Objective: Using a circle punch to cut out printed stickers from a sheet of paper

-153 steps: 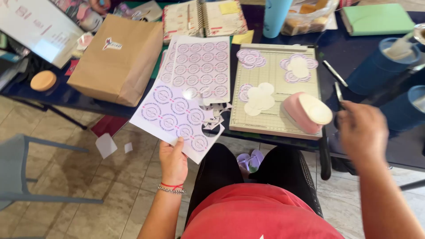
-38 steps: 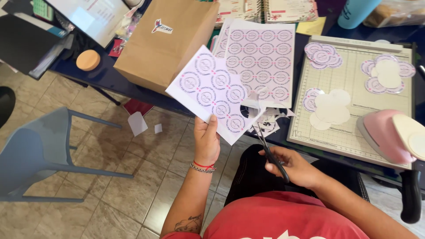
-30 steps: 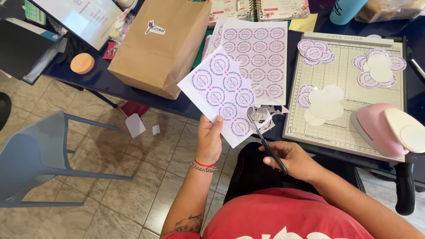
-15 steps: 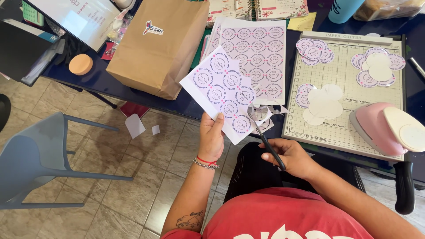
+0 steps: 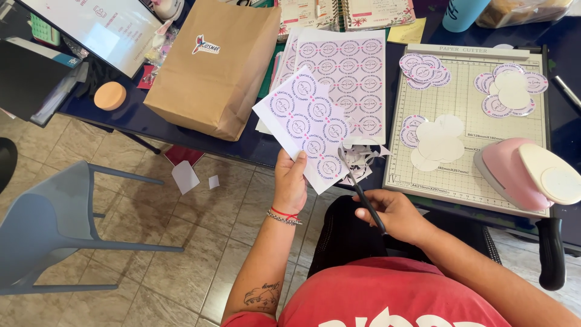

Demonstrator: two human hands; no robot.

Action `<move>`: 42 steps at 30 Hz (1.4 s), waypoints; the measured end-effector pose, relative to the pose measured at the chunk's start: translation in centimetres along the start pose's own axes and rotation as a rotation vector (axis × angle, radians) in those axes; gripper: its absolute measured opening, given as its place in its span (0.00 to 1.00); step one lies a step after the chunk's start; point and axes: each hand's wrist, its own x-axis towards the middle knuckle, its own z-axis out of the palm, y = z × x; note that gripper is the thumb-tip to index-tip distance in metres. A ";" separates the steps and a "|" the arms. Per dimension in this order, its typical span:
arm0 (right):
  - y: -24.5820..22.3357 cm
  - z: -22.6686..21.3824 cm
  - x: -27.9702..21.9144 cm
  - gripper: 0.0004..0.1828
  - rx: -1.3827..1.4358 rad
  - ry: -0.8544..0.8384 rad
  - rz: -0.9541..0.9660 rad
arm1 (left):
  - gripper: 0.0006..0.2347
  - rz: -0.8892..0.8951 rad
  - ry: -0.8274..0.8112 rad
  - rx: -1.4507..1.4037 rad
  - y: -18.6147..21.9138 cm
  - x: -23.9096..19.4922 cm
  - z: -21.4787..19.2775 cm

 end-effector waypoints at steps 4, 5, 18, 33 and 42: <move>-1.9 -0.3 -0.6 0.25 -0.048 -0.076 0.014 | 0.10 -0.001 0.011 -0.027 1.0 -0.1 0.4; -1.9 -0.2 -0.7 0.25 -0.048 -0.074 0.014 | 0.10 -0.001 0.009 -0.028 1.6 -0.3 0.6; 0.3 -0.1 -0.3 0.22 0.111 0.031 -0.079 | 0.10 -0.260 -0.076 -0.133 0.7 -6.3 -3.5; -1.4 0.0 -1.6 0.21 0.091 0.039 -0.093 | 0.10 -0.257 -0.132 -0.113 1.3 -6.5 -2.7; -1.2 0.2 -1.9 0.18 0.071 0.063 -0.101 | 0.09 -0.238 -0.135 -0.064 0.8 -6.9 -3.0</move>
